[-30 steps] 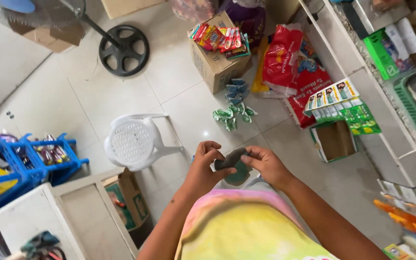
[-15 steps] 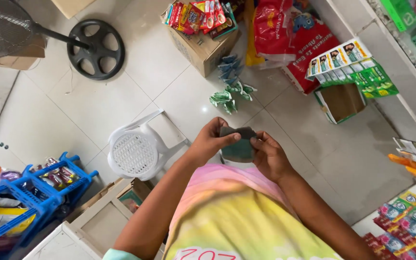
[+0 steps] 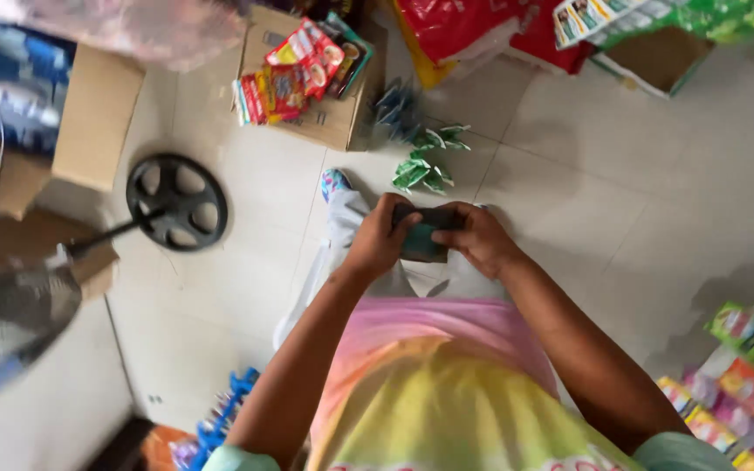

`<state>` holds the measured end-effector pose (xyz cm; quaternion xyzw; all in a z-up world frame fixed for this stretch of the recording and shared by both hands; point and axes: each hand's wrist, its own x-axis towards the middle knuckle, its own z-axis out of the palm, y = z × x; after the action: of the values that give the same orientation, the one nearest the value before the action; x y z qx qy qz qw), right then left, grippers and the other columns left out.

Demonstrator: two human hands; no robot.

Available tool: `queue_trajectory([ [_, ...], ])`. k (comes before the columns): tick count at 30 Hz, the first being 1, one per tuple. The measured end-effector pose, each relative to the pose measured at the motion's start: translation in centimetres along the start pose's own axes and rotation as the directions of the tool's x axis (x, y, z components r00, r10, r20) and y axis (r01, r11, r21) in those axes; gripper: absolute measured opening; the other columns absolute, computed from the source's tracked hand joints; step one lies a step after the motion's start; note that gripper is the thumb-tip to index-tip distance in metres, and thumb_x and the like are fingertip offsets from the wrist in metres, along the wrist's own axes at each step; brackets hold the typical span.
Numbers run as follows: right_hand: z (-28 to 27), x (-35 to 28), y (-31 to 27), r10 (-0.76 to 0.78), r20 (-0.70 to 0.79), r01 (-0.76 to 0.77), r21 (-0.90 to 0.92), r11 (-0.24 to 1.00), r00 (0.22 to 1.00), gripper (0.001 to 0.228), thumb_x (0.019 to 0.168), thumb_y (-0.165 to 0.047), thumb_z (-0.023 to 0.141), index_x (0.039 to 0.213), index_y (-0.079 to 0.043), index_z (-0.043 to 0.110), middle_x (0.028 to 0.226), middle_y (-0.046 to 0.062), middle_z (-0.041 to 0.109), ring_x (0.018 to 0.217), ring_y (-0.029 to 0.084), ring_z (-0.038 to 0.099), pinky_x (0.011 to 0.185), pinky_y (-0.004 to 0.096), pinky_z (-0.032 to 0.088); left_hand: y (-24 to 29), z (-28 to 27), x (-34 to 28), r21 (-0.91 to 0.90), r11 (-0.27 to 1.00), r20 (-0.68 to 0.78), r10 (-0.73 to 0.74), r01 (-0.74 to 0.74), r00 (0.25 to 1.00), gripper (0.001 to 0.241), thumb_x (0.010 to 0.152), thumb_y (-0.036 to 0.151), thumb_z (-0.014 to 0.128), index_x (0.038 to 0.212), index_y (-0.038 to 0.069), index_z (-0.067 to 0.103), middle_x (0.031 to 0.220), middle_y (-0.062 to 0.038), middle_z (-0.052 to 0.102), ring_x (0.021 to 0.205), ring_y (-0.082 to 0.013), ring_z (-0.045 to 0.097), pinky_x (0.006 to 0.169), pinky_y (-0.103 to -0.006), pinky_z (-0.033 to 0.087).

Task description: Wiping a vinegar pouch with a cloth and placing it on a store shelf.

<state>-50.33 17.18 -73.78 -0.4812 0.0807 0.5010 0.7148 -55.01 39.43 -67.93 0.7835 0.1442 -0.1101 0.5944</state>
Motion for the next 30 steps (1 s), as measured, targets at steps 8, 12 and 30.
queue_trajectory([
  [8, 4.6, 5.7, 7.9, -0.068, -0.295, 0.210, 0.482, 0.851, 0.953, 0.041, 0.084, -0.006, 0.078, 0.122, -0.006, 0.063, 0.117, 0.006, 0.068, 0.110, 0.022, 0.065, 0.096, 0.040, 0.055, -9.3, -1.4, 4.7, 0.214, 0.976, 0.265, -0.097, 0.039, 0.959, 0.029, 0.103, 0.033, 0.062, 0.120, 0.013, 0.051, 0.100, -0.019, 0.075, 0.090, -0.0449, 0.070, 0.072, -0.0527, 0.054],
  [12, 1.2, 8.8, 14.8, 0.078, -0.327, 0.121, 0.545, 0.830, 0.942, 0.044, 0.080, -0.006, 0.079, 0.121, -0.007, 0.064, 0.114, 0.006, 0.070, 0.106, 0.022, 0.066, 0.091, 0.040, 0.054, -17.1, 0.8, 4.9, 0.144, 0.986, 0.333, -0.123, 0.079, 0.935, 0.031, 0.100, 0.031, 0.064, 0.118, 0.010, 0.051, 0.095, -0.016, 0.073, 0.089, -0.0397, 0.073, 0.072, -0.0480, 0.057],
  [30, -14.9, 18.3, 24.1, 0.010, -0.702, -0.370, -0.364, 0.855, 0.712, 0.040, 0.078, -0.011, 0.078, 0.114, -0.005, 0.063, 0.100, 0.012, 0.074, 0.086, 0.026, 0.074, 0.078, 0.037, 0.060, -55.6, 14.5, 22.8, 0.892, 0.301, 0.399, -0.170, -0.338, 0.901, 0.018, 0.092, 0.033, 0.071, 0.091, 0.014, 0.071, 0.075, -0.007, 0.074, 0.066, -0.0264, 0.074, 0.053, -0.0428, 0.057],
])
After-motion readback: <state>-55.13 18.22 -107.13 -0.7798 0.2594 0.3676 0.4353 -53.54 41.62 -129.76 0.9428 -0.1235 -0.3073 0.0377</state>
